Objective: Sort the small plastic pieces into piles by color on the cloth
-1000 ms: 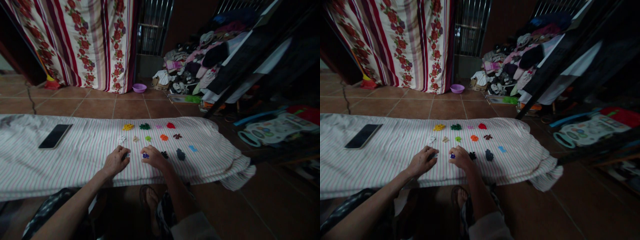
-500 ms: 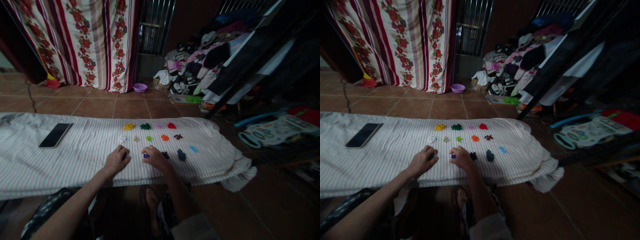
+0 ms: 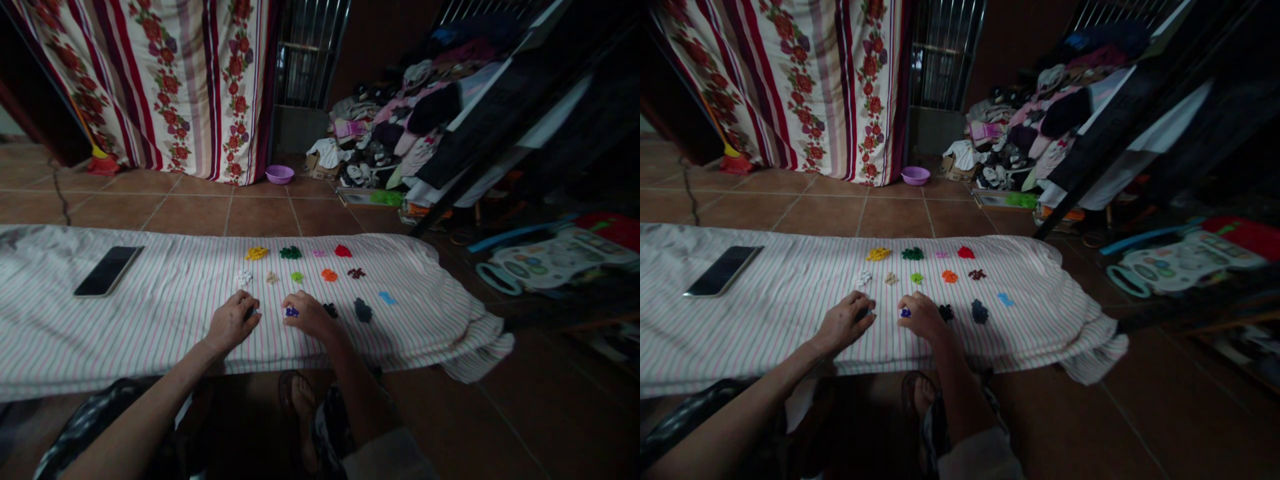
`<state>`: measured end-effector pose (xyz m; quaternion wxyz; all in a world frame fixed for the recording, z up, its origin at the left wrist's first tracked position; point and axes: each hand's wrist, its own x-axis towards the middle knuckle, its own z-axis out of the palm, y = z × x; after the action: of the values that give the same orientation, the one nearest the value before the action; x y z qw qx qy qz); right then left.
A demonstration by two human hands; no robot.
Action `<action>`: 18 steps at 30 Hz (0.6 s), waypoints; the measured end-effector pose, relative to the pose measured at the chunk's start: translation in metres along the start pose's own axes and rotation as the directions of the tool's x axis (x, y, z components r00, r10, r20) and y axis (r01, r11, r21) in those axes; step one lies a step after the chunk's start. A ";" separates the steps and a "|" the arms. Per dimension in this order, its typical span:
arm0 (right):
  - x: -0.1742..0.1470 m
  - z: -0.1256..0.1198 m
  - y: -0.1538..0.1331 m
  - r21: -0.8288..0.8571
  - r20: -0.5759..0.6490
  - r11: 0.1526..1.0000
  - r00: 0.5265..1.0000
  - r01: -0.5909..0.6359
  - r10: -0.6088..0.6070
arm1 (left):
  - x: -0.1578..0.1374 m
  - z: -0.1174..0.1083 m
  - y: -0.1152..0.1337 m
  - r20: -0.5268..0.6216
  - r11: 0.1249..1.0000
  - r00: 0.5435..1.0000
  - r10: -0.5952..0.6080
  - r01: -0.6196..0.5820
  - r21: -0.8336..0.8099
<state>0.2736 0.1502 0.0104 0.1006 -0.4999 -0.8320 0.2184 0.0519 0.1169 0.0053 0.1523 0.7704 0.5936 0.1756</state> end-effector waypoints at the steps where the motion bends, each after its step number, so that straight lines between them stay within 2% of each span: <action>1: 0.000 0.000 0.001 0.002 0.005 1.000 1.000 -0.002 0.002 | 0.000 0.001 -0.001 -0.005 1.000 1.000 0.002 -0.002 0.002; 9: -0.005 0.003 0.012 0.074 0.046 0.997 0.999 0.012 -0.015 | -0.004 0.004 -0.009 -0.011 0.998 0.998 0.061 -0.061 -0.021; 14: -0.010 0.002 0.014 0.083 0.059 0.996 0.998 -0.033 0.028 | -0.007 0.003 -0.015 0.021 0.994 0.994 0.110 -0.110 -0.024; 18: -0.007 0.001 0.010 0.072 0.045 0.996 0.998 -0.044 0.041 | -0.006 0.003 -0.015 0.003 0.993 0.993 0.119 -0.119 -0.025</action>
<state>0.2847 0.1475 0.0058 0.0958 -0.5087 -0.8147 0.2615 0.0390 0.1148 -0.0045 0.1522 0.8029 0.5442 0.1900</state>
